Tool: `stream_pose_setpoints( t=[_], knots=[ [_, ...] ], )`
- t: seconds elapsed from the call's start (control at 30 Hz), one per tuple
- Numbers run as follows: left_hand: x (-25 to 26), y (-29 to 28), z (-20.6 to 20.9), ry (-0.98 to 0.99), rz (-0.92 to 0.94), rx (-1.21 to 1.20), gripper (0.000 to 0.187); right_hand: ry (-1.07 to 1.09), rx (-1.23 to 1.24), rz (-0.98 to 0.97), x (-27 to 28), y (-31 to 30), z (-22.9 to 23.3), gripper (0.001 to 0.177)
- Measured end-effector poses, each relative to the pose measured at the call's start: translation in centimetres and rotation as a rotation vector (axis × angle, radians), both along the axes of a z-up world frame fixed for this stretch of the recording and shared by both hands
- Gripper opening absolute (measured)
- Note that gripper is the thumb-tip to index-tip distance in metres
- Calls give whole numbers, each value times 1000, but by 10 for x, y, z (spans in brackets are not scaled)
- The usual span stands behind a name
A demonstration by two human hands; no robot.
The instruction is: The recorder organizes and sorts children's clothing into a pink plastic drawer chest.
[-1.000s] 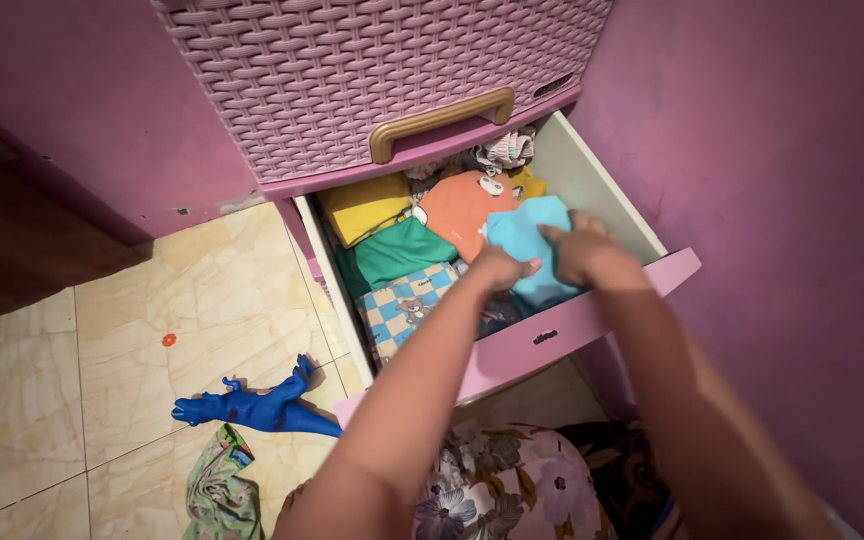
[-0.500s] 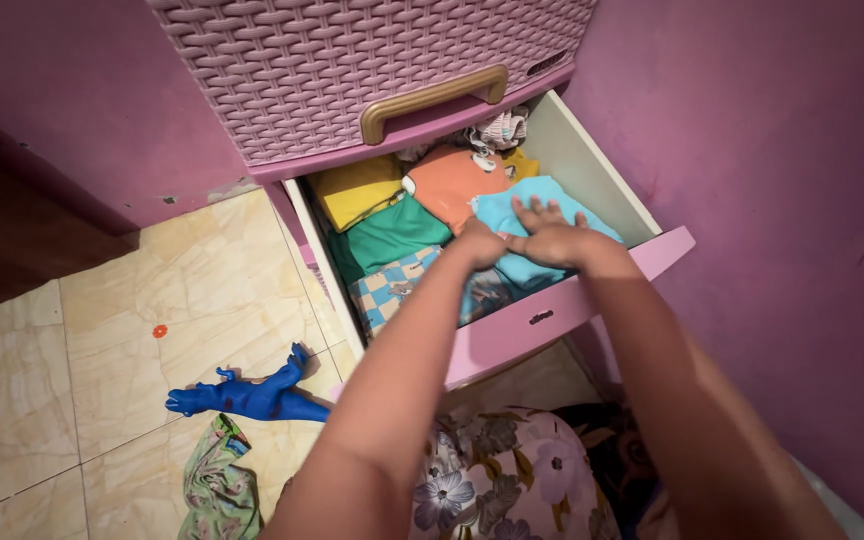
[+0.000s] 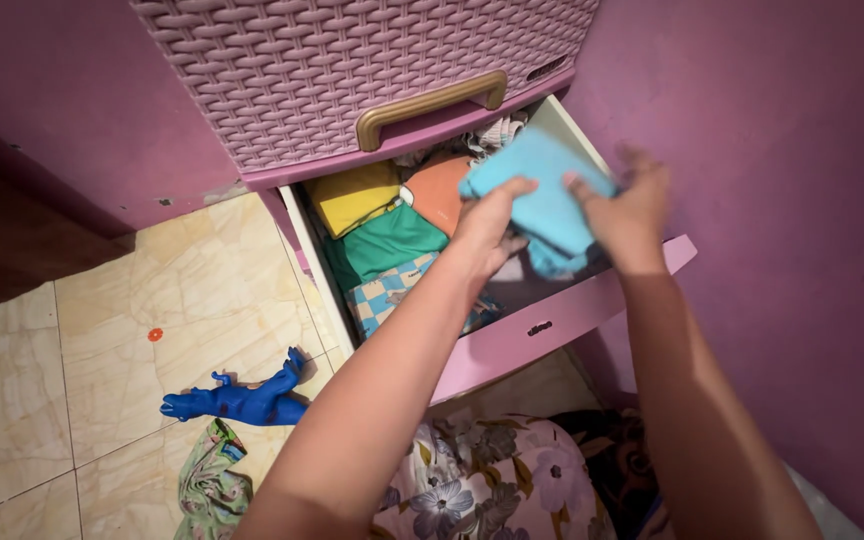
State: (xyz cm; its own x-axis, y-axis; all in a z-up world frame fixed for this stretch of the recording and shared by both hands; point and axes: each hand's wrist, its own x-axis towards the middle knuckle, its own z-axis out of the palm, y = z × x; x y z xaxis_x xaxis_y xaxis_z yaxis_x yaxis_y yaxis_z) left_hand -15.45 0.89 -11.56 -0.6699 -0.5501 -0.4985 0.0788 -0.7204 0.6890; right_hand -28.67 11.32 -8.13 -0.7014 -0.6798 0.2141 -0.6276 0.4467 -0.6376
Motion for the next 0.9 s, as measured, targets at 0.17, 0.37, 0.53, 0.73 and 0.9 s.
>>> stream_pose_setpoints(
  t=[0.17,0.37,0.53,0.73,0.9],
  knots=[
    [15,23,33,398,245,3,55,-352,-374,-359,23,3,56,90],
    [31,14,21,841,101,16,51,-1246,-399,243,-21,-7,55,63],
    [49,4,5,-116,227,3,103,-968,177,83,-54,-22,42,47],
    [24,35,-22,-526,-276,-1188,73,-608,569,157,-52,-50,-11,34],
    [19,36,-5,-606,-361,-1275,77,-734,473,188,-90,-49,-57,47]
  ],
)
